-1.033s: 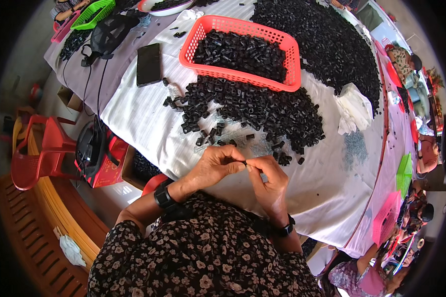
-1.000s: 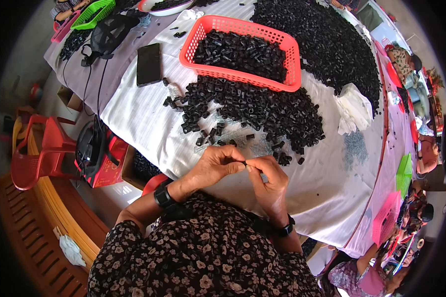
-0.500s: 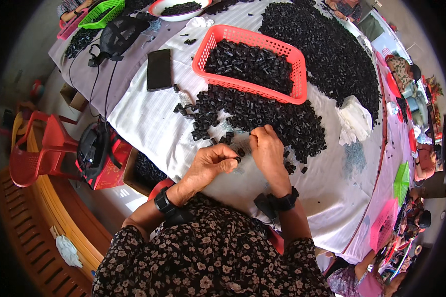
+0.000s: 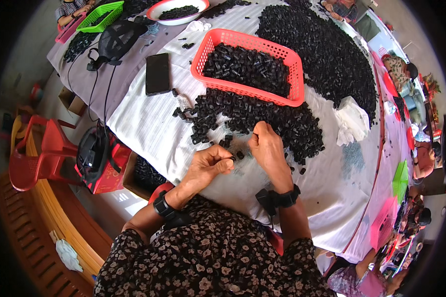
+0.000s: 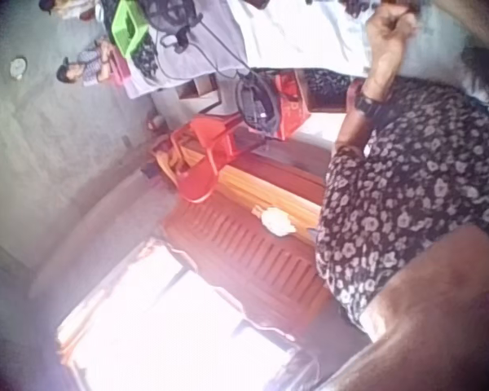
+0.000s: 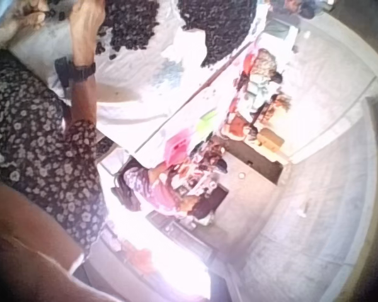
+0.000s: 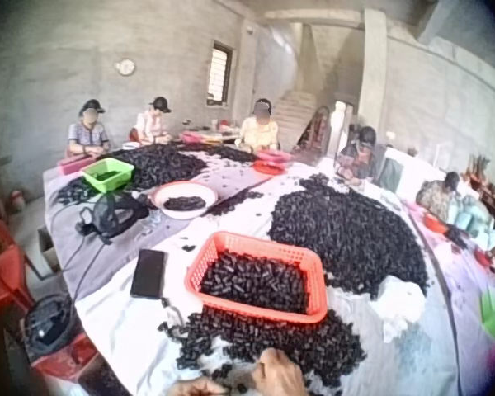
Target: The person assembles plastic cord locks by hand by picking up a housing and a small metal spring, inserting the spring into the housing, and placing the finished piece on the table.
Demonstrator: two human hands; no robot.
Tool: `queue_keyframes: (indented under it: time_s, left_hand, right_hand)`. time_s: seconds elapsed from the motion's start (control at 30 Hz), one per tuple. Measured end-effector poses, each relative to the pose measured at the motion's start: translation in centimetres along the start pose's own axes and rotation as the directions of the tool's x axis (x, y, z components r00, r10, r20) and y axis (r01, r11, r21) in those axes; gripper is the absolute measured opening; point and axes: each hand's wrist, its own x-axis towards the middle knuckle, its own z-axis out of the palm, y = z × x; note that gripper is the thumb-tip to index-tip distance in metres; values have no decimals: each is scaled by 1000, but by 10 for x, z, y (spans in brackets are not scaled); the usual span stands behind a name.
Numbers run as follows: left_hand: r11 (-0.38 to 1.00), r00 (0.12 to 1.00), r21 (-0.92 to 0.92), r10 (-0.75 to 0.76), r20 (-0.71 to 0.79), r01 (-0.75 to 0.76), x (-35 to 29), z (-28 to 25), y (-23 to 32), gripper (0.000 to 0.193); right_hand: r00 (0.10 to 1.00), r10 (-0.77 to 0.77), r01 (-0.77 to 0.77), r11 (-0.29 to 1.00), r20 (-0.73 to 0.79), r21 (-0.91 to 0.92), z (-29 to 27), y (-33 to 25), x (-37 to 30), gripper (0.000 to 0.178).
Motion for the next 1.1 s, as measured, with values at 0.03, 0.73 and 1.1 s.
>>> queue_keyframes:
  time_s: [0.03,0.73,1.1]
  left_hand:
    - [1000,1000,11,-17,-8,17,-2,1,1,17]
    - [1000,999,-19,-2,42,2,5,18,-3,10]
    - [999,999,36,-4,53,2,4,15,-11,12]
  right_hand:
    - [1000,18,-19,987,8,161,-7,0,0,11]
    - [962,169,-274,639,215,719,-36,-38,-48,12]
    - [995,89,-102,855,51,509,-34,-46,-57,15]
